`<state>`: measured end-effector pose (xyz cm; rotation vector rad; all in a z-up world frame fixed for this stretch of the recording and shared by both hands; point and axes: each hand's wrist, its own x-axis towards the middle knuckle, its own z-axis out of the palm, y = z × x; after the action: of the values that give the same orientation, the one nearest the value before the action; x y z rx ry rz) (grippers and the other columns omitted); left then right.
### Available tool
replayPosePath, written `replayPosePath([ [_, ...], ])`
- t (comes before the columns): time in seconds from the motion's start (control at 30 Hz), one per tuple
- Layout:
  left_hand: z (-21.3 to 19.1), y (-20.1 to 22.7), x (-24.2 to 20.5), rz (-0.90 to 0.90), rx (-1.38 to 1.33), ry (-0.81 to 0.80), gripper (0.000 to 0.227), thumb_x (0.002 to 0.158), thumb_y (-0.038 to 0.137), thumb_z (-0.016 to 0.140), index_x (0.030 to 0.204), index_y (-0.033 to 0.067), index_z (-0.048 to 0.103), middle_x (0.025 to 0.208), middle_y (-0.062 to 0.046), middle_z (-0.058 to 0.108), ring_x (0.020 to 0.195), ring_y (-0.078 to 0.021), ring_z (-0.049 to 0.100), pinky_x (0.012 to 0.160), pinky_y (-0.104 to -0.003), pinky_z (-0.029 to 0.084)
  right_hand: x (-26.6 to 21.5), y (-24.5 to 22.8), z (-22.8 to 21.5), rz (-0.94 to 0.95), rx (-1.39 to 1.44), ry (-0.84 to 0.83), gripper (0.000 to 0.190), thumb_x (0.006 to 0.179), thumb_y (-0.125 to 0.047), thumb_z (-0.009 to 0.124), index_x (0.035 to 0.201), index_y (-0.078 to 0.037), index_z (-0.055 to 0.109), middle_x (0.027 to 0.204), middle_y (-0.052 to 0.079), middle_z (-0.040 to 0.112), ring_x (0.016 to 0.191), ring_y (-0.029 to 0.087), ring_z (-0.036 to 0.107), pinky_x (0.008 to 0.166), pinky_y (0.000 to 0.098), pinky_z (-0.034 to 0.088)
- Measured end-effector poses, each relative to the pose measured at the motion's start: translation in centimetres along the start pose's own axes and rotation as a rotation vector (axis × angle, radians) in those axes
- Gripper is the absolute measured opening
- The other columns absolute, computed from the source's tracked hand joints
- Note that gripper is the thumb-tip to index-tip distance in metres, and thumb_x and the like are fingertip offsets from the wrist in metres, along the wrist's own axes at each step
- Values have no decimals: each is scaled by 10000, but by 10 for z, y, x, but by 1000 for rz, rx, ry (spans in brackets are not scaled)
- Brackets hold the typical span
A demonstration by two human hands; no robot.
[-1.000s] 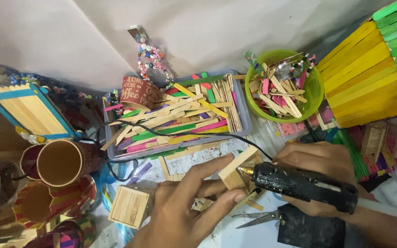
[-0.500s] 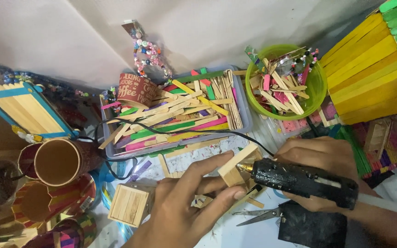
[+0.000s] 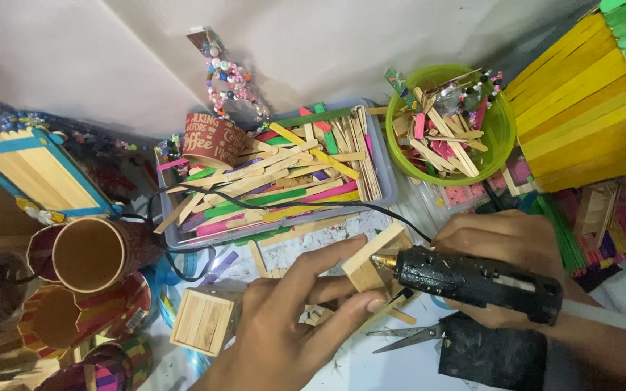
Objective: Assembling a miniature wooden structure using popsicle sticks and a hot glue gun.
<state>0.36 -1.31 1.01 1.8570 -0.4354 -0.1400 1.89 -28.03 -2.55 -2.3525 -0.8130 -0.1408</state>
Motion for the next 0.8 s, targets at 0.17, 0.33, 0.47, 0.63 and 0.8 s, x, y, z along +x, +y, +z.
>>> replayPosePath([
  [0.17, 0, 0, -1, 10, -43, 8, 435, 950, 233, 691, 1339, 81, 570, 990, -105, 851, 1000, -132, 833, 808, -233, 712, -3, 3, 1, 21, -22, -18, 361, 837, -505, 631, 879, -160, 730, 859, -34, 760, 724, 170, 739, 604, 312, 540],
  [0.33, 0, 0, -1, -9, -39, -1, 431, 951, 239, 693, 1342, 100, 577, 962, -82, 863, 980, -99, 836, 792, -198, 686, -2, 1, 0, 52, -45, -5, 361, 817, -504, 650, 870, -164, 758, 850, -43, 763, 731, 150, 747, 592, 310, 552],
  [0.47, 0, -1, 0, 15, -32, 5, 443, 949, 221, 697, 1347, 72, 570, 953, -99, 859, 967, -97, 827, 768, -208, 687, -1, 4, -2, 26, -39, -15, 392, 838, -517, 613, 877, -148, 743, 850, -36, 753, 717, 155, 740, 581, 304, 544],
  [0.63, -1, 0, 0, 1, -26, -2, 445, 949, 232, 690, 1348, 72, 573, 955, -89, 860, 971, -108, 836, 760, -215, 697, -1, 3, -1, 30, -38, -1, 403, 805, -529, 649, 862, -142, 748, 836, -28, 765, 695, 155, 748, 575, 289, 565],
  [0.8, -4, 4, 1, -66, 15, -23, 458, 937, 286, 688, 1353, 126, 585, 970, -85, 867, 962, -94, 837, 655, -219, 710, -3, 5, -2, 59, -27, -7, 354, 775, -492, 677, 872, -157, 745, 857, -41, 763, 732, 154, 751, 611, 291, 558],
])
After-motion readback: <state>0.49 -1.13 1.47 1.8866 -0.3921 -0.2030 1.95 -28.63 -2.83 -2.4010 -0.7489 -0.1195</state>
